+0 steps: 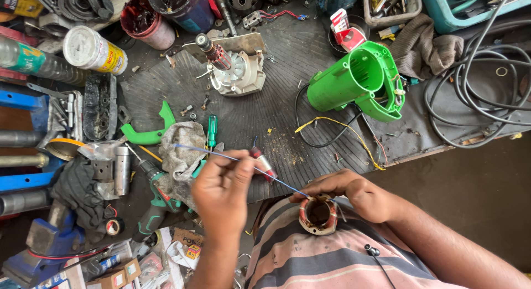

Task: The person wraps yellow insulating tape around a small electric motor armature on the workbench, then uses pliers to trim the tape. They pick up a blue wire, thread it around the armature, and continue winding and pressing the wire and tape onto the motor component.

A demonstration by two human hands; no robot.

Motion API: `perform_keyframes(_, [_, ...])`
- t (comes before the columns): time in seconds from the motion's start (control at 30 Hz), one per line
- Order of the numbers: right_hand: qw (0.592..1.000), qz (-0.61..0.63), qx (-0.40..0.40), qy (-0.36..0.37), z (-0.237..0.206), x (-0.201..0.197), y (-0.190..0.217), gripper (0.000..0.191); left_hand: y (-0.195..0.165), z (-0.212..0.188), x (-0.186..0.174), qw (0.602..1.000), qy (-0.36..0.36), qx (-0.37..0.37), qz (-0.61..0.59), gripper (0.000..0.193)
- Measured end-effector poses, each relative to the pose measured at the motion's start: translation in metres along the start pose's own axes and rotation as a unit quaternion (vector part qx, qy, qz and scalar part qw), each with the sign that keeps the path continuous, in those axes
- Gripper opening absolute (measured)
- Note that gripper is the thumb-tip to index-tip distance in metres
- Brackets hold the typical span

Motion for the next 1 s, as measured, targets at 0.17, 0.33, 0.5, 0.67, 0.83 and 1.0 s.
perform_keyframes(0.17, [0.993,-0.058,0.091,0.042,0.0,0.003,0.01,0.086,-0.017,0.037,-0.043,0.989,-0.047,0.098,0.098,0.013])
perform_keyframes(0.33, [0.975,-0.028,0.215,-0.047,-0.001,0.007,-0.003,0.092,-0.045,0.063,-0.096,0.968,-0.157,0.195,0.016,0.011])
perform_keyframes(0.5, [0.961,-0.143,0.158,-0.177,0.006,-0.005,-0.033,0.128,-0.027,0.05,-0.107,0.97,-0.123,0.153,0.14,0.014])
perform_keyframes(0.67, [0.883,-0.427,0.088,-0.175,0.018,-0.014,-0.061,0.106,0.016,0.007,-0.086,0.888,0.076,0.139,0.432,0.016])
perform_keyframes(0.83, [0.914,-0.366,0.056,-0.168,0.014,-0.016,-0.075,0.11,0.019,-0.016,-0.096,0.85,0.094,0.066,0.515,0.015])
perform_keyframes(1.0, [0.902,-0.386,-0.028,-0.191,0.032,0.0,-0.089,0.108,-0.036,-0.04,-0.096,0.98,0.141,-0.095,0.101,0.023])
Point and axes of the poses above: each hand's wrist, its own z-axis towards the middle knuckle, its own x-axis out of the palm, y = z × x, the point moved 1 cm from there along z, towards the middle knuckle, and after that the axes turned 7 degrees about x, right-handed, at the moved point
